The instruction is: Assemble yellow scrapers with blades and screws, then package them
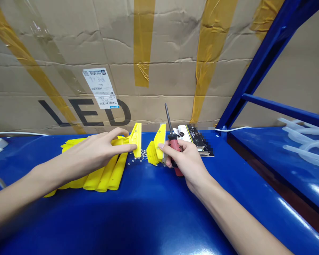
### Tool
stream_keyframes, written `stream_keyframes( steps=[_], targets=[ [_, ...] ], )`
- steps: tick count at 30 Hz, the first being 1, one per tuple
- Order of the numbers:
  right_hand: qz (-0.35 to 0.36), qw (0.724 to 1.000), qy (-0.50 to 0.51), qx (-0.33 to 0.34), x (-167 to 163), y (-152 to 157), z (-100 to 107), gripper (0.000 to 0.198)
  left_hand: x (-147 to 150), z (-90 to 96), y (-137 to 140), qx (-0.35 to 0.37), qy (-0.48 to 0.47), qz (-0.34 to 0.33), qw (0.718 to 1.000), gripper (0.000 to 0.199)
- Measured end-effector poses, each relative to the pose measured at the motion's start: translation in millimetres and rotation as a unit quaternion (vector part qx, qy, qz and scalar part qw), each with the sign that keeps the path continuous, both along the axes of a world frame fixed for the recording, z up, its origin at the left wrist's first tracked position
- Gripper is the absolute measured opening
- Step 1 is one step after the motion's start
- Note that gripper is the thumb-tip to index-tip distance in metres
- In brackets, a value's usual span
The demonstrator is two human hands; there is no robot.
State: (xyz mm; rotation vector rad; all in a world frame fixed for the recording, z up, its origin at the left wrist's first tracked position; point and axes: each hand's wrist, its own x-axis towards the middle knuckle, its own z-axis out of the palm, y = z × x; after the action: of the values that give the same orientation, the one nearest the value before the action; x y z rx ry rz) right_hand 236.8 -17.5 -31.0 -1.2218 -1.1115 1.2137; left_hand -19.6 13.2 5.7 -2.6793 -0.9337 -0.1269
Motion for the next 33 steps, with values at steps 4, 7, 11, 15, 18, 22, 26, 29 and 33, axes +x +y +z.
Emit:
stream_keyframes(
  steps=[4,7,11,15,18,22,26,29,33],
  targets=[
    [-0.004,1.0,-0.006,-0.006,-2,0,1,0.038,1,-1.6,-2,-0.021,-0.067,0.02,0.997,0.044],
    [-0.001,1.0,-0.009,-0.003,-1,0,2,0.039,-3,5.6,-3,-0.035,-0.129,0.053,0.99,0.041],
    [0.006,1.0,-0.009,0.001,1,0,1,0.039,-16,25.2,5,0.051,-0.131,0.115,0.983,0.039],
    [0.007,1.0,-0.018,-0.003,1,1,-2,0.037,-28,30.9,17,0.031,-0.062,0.229,0.971,0.044],
    [0.014,1.0,-0.026,-0.003,0,2,-4,0.034,-28,22.5,23,-0.036,-0.023,0.267,0.963,0.049],
    [0.007,0.999,-0.033,-0.008,2,2,-1,0.037,-23,18.7,20,-0.046,0.009,0.292,0.955,0.045],
    [-0.004,0.999,-0.042,-0.02,11,3,7,0.043,-5,28.7,7,0.004,-0.074,0.248,0.966,0.042],
    [0.019,0.999,-0.037,-0.023,17,5,11,0.035,26,32.8,4,-0.111,-0.254,0.144,0.95,0.041],
    [0.06,0.998,-0.028,-0.019,20,5,13,0.036,69,27.9,17,-0.43,-0.39,0.094,0.809,0.033]
  ],
)
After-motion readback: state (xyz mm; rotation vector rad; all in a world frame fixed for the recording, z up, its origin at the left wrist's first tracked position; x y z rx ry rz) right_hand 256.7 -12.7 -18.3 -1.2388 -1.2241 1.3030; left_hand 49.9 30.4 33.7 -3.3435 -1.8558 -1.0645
